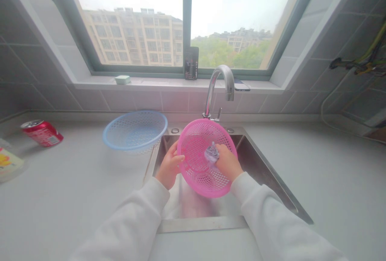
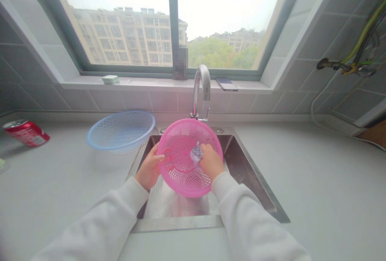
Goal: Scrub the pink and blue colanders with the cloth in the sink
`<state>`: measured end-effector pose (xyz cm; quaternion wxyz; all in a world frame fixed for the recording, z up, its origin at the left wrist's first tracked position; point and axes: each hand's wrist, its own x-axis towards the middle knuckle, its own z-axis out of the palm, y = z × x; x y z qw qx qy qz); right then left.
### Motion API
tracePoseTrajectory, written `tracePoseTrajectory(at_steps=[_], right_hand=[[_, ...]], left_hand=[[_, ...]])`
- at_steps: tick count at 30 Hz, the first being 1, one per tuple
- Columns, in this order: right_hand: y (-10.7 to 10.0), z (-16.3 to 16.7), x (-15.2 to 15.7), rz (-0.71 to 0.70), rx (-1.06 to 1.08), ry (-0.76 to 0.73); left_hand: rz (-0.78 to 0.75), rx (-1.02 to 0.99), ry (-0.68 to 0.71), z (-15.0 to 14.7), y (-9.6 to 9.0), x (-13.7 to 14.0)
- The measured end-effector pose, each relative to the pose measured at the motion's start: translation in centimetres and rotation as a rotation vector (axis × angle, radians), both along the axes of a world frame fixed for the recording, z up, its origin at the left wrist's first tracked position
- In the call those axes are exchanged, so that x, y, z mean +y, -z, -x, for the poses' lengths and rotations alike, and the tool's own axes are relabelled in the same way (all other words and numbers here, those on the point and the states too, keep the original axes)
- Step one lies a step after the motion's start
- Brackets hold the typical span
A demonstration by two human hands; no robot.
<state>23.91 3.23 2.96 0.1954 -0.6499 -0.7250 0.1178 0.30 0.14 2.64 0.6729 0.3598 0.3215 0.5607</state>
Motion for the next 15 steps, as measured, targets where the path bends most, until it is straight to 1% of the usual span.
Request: tracePoseTrajectory(at_steps=[4, 7, 11, 15], right_hand=[[-0.2, -0.6, 0.4, -0.095, -0.019, 0.132], [0.0, -0.7, 0.5, -0.156, -0.027, 0.184], [0.6, -0.9, 0.8, -0.241, 0.006, 0.198], [1.0, -1.3, 1.1, -0.288, 0.071, 0.154]], left_hand=[[-0.019, -0.013, 0.063, -0.1, -0.2, -0.2], [-0.018, -0.006, 0.082, -0.2, -0.4, -0.3], [-0.049, 0.002, 0.092, -0.5, -0.7, -0.5], [-0.144, 0.031, 0.099, -0.6, -0.6, -0.6]])
